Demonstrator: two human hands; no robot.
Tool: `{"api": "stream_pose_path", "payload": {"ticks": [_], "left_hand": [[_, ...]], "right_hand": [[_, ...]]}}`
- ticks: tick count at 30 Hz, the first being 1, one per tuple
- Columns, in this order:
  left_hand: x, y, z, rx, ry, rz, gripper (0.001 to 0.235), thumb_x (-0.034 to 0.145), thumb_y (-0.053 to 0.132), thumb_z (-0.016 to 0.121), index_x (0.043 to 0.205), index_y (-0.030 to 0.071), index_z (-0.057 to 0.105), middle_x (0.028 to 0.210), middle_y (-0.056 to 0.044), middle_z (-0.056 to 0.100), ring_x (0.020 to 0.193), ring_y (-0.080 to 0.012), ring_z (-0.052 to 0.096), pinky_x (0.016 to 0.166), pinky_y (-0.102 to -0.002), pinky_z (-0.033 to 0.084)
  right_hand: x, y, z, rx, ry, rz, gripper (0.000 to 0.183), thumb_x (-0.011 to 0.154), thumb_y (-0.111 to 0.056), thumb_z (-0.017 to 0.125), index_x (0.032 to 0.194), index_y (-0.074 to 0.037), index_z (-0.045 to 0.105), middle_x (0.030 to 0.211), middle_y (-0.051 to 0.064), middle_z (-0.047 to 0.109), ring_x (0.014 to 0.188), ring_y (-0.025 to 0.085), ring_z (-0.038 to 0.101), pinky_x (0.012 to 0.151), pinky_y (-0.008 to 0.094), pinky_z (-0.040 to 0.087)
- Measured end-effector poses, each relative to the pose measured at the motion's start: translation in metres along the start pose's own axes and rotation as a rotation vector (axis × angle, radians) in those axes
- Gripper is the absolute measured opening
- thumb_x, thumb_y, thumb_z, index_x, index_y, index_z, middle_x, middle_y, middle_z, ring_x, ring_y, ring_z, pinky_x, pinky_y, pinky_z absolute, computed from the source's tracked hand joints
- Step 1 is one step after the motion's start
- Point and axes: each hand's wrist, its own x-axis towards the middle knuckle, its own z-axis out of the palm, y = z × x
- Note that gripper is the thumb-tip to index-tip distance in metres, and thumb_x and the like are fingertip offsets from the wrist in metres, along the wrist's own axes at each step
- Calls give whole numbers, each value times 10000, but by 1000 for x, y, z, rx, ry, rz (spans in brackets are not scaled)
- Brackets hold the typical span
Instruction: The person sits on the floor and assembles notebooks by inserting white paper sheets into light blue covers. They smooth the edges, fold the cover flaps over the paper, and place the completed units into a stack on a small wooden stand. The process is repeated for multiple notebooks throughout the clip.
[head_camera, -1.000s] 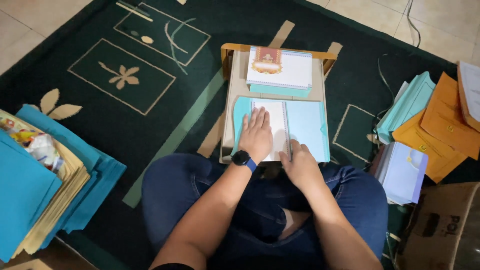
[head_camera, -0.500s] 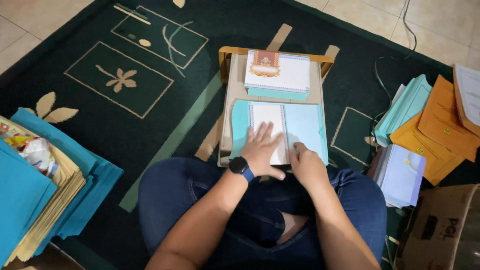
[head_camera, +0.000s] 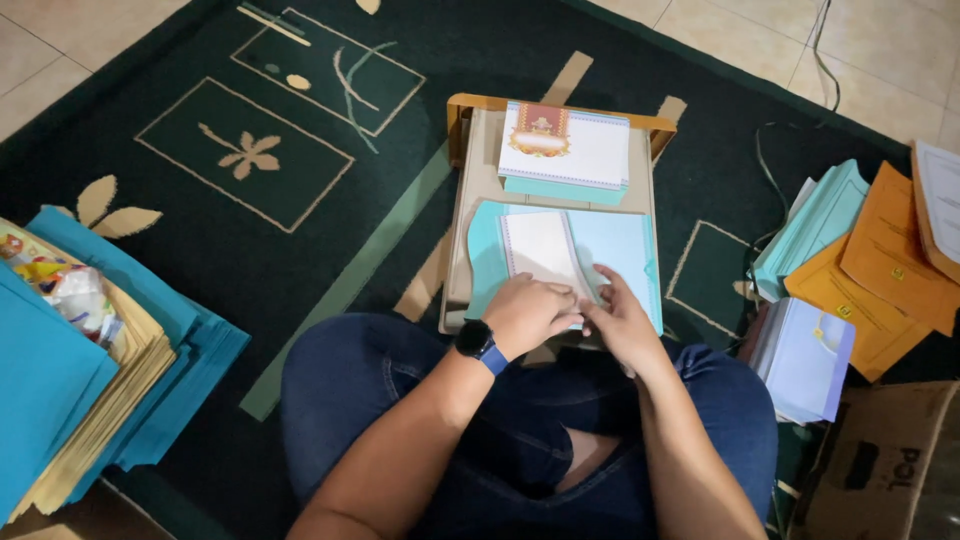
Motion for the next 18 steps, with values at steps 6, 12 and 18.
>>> {"api": "stream_pose_path", "payload": {"ticks": [6, 12, 18], "left_hand": [[6, -9, 1, 81, 220, 132, 377, 1035, 362, 572, 1329, 154, 683, 1358, -99, 679, 1223, -282, 657, 1021, -441, 485], [12, -13, -10, 309, 318, 106, 785, 915, 311, 766, 1597, 268, 380, 1700, -213, 185, 1561, -500, 129, 1196, -706, 186], [17, -23, 1, 334, 593, 158, 126, 930, 265, 700, 928, 190, 599, 839, -11, 683, 975, -211, 721, 1152, -614, 346]], "right_hand": [[18, 31, -14, -361, 308, -187, 405, 956, -89, 672, 1343, -34, 568, 1010, 159, 705, 683, 275, 661, 579, 338, 480], [5, 5, -22, -358, 253, -442, 112, 968, -130, 742, 1071, -138, 786, 921, 90, 725, 757, 215, 626, 668, 286, 478], [19, 21, -19, -232, 436, -684, 94, 966, -52, 739, 1055, -64, 710, 1020, 97, 667, 878, 260, 612, 755, 329, 488]]}}
